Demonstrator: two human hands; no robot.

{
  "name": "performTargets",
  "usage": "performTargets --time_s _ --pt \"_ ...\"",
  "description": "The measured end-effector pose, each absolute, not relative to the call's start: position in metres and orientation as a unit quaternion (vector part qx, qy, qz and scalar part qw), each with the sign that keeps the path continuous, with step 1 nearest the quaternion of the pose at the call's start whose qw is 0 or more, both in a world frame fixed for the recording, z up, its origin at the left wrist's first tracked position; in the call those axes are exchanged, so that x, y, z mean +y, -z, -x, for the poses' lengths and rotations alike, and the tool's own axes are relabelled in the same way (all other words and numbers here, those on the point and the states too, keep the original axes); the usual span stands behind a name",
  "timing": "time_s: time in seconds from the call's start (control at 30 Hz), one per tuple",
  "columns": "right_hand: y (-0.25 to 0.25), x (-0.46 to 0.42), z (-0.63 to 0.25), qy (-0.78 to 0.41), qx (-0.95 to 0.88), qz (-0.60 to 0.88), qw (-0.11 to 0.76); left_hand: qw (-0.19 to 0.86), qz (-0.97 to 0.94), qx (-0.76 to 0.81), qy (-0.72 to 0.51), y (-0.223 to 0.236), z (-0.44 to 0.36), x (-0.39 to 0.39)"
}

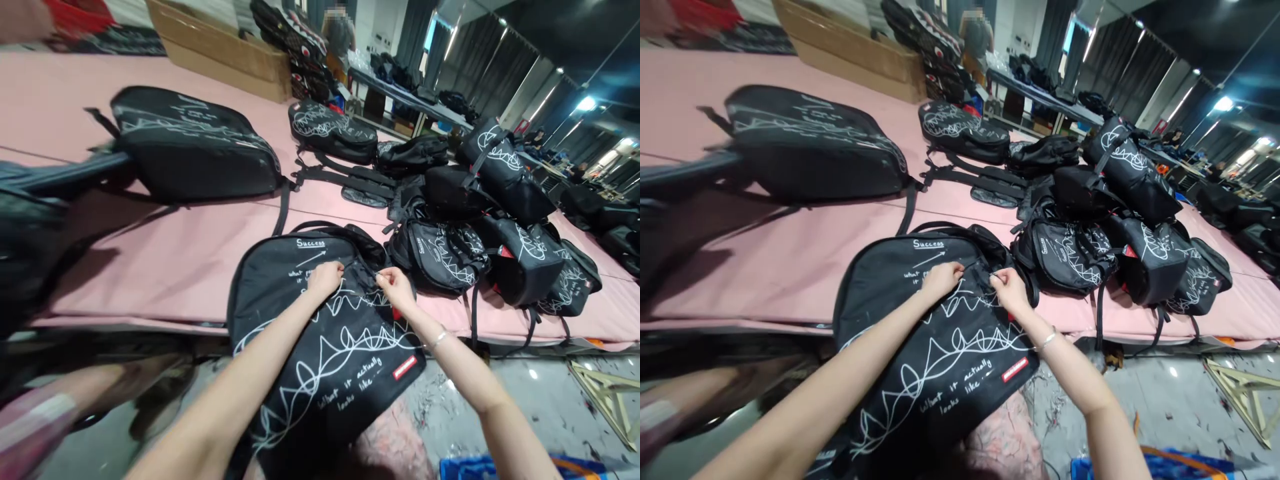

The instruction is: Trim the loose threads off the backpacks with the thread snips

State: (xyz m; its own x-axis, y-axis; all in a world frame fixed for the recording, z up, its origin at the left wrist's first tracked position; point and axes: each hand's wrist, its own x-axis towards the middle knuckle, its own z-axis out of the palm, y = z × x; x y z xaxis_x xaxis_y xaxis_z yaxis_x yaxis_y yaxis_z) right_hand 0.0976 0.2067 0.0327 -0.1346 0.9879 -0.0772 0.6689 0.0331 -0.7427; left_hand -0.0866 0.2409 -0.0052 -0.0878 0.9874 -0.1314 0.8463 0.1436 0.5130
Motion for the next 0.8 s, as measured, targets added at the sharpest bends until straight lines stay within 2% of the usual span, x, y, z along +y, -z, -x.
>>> performTargets --time_s 0.17,0.37,0.53,0.8 --pt "-0.008 0.248 -0.049 -0.274 -0.672 0.653 0.216 0.212 -0.642 0.726 -0.127 0.022 0.087 0.262" --pt "0.017 0.257 -0.046 -0.223 -0.676 0.686 0.154 0.189 -0.661 0.716 -0.124 0.040 0.079 0.267" --pt "0.023 0.252 -0.044 -0.202 -0.698 0.679 0.108 0.180 -0.640 0.735 -0.138 0.049 0.080 0.267" --pt "0.024 0.248 -0.048 -0.192 -0.729 0.649 0.100 0.195 -0.625 0.739 -0.162 0.051 0.087 0.271"
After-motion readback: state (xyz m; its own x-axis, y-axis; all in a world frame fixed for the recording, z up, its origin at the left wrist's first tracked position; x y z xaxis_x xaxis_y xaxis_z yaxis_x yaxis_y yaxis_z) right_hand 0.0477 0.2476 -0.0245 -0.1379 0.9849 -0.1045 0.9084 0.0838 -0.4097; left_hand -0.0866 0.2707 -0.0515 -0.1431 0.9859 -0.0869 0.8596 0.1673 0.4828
